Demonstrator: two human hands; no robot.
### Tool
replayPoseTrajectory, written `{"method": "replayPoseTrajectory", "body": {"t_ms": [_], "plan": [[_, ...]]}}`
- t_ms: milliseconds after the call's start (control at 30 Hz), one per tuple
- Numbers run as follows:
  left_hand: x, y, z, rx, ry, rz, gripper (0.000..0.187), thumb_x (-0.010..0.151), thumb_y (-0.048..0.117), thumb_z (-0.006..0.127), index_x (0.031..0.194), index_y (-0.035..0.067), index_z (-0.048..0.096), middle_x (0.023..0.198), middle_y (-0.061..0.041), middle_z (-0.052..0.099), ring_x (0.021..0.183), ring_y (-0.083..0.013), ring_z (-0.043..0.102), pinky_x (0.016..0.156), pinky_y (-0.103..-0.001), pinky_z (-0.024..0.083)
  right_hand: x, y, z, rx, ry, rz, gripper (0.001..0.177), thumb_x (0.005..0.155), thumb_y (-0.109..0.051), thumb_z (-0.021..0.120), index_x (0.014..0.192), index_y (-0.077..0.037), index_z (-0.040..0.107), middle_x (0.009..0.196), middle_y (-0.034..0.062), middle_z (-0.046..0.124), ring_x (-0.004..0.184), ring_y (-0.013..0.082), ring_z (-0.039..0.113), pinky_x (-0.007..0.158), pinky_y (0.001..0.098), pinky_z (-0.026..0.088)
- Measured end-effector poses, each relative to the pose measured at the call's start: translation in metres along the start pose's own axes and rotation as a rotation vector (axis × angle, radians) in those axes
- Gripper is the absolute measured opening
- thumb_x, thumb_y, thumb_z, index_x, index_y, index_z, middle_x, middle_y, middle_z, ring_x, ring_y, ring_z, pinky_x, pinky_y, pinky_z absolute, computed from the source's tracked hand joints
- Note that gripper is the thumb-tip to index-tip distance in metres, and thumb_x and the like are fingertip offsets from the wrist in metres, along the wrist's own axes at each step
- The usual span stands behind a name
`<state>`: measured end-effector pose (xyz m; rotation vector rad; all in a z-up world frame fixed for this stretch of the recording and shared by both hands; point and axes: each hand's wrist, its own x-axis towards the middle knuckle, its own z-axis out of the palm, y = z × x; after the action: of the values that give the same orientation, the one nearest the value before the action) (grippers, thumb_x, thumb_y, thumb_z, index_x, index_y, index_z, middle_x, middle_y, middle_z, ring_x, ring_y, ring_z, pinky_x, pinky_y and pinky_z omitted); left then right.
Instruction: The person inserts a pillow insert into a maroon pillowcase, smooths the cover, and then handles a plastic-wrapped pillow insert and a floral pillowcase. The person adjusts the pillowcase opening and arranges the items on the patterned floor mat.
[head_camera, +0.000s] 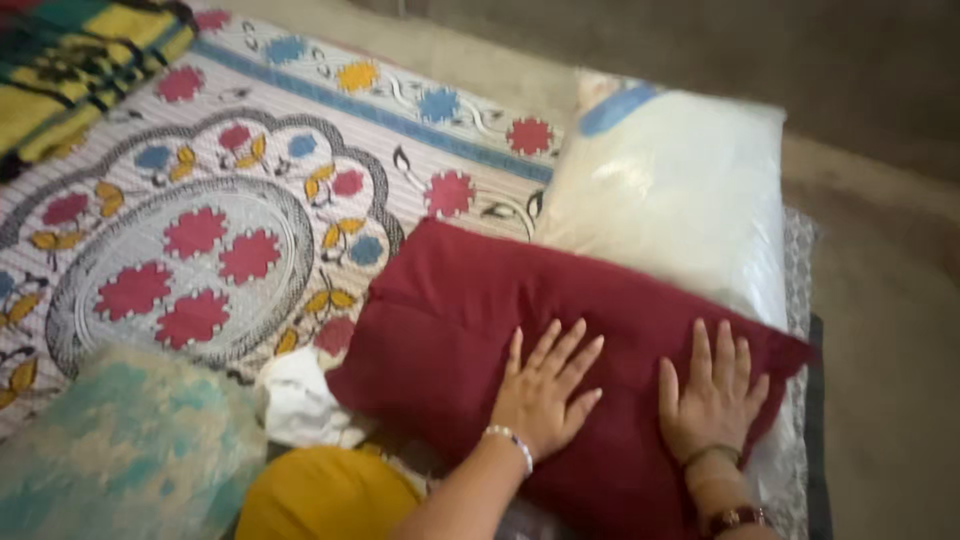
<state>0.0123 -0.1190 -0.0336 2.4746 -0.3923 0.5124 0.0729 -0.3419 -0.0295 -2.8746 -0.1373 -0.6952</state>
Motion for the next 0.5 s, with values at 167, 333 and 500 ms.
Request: {"method": "replayPoseTrajectory", "body": {"t_ms": [167,333,500], "plan": [[0.004,0.003,-0.013,0.042,-0.02,0.007,0.066,0.1,0.048,0.055,0.159,0.024,0.038,0.167,-0.005,0.033,0.153,-0.0298,0.029,0.119,-0.066,0.008,-0.035,-0.028,-0.046,0.129,0.106,0.037,0.074,0.097,-0.052,0.051,0.161,-0.019,0.037,0.169,0.015,0.029,0.156,0.0362,0.025,0.118,0.0713,0.016],[-0.028,-0.017,-0.034,0.128,0.071,-0.084,0.069,0.099,0.053,0.055,0.159,0.024,0.036,0.167,-0.004,0.031,0.154,-0.0289,0.03,0.122,-0.066,0.007,-0.084,-0.081,-0.037,0.02,-0.055,-0.217,0.077,0.082,-0.053,0.062,0.15,-0.026,0.04,0.161,0.0063,0.029,0.152,0.0278,0.024,0.119,0.0675,0.015],[-0.02,-0.035,-0.032,0.211,0.054,-0.117,0.072,0.1,0.056,0.051,0.162,0.023,0.033,0.168,-0.005,0.028,0.155,-0.0287,0.026,0.12,-0.067,0.006,-0.056,-0.113,-0.056,-0.054,-0.293,-0.177,0.084,0.081,-0.051,0.064,0.155,-0.022,0.039,0.166,0.011,0.024,0.148,0.0321,0.021,0.112,0.0691,0.008]]}}
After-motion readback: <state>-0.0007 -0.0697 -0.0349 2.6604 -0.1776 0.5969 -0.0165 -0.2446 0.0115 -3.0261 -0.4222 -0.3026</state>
